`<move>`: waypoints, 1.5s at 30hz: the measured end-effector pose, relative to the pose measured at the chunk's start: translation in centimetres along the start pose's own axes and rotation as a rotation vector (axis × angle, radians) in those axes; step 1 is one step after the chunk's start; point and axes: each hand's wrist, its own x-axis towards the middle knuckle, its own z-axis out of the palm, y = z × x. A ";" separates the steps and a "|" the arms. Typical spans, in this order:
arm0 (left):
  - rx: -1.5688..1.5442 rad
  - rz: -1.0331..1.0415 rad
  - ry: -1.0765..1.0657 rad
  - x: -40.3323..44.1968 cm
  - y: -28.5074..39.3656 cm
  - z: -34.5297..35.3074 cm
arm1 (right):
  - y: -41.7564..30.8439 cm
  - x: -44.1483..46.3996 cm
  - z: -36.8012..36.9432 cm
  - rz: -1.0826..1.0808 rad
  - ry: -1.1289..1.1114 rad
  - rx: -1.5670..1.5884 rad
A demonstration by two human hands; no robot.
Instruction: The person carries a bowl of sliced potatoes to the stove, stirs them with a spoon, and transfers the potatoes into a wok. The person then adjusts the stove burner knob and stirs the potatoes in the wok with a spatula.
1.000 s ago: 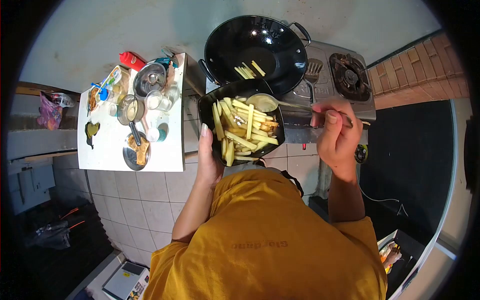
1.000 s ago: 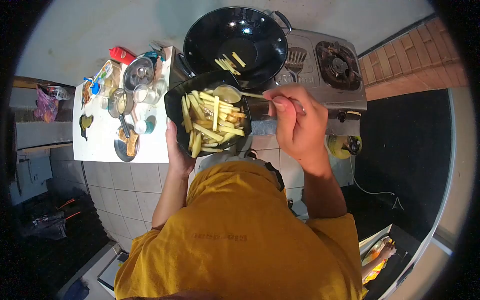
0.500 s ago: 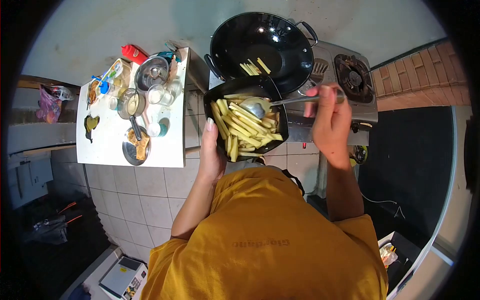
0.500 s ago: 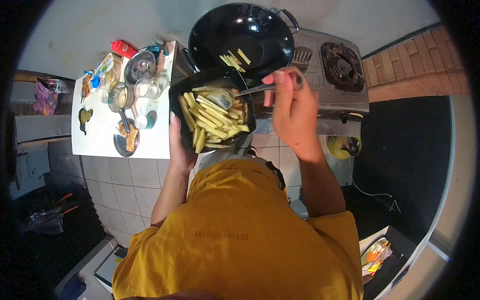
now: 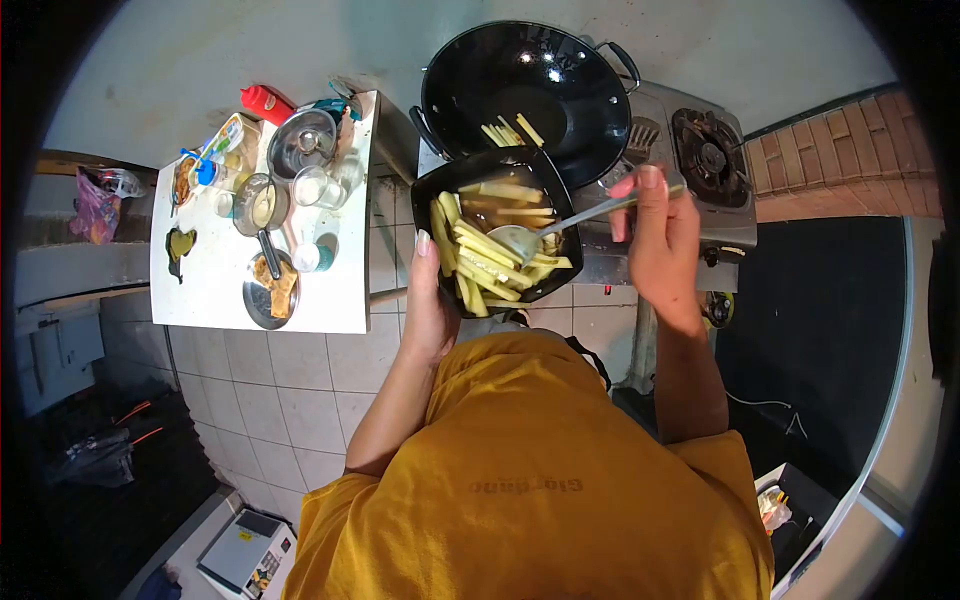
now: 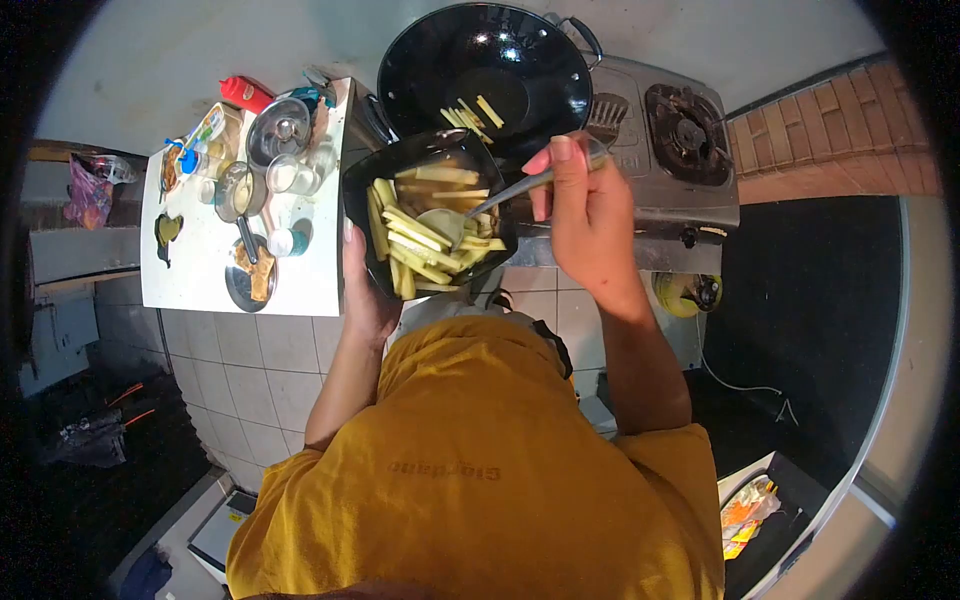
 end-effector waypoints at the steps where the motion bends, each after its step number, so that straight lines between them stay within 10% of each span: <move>1: 0.000 -0.002 -0.001 0.0 0.0 0.1 | 0.1 -0.1 0.2 0.002 0.001 -0.001; 18: -0.028 0.080 -0.031 0.4 0.1 1.3 | 0.5 -4.2 0.6 -0.439 0.037 0.027; 27: 0.006 0.084 0.002 0.2 -0.1 1.3 | 1.2 -3.4 0.7 0.117 0.183 0.187; 45: 0.052 0.108 -0.051 0.1 -0.5 1.1 | -2.0 -4.5 3.7 -0.087 0.232 0.038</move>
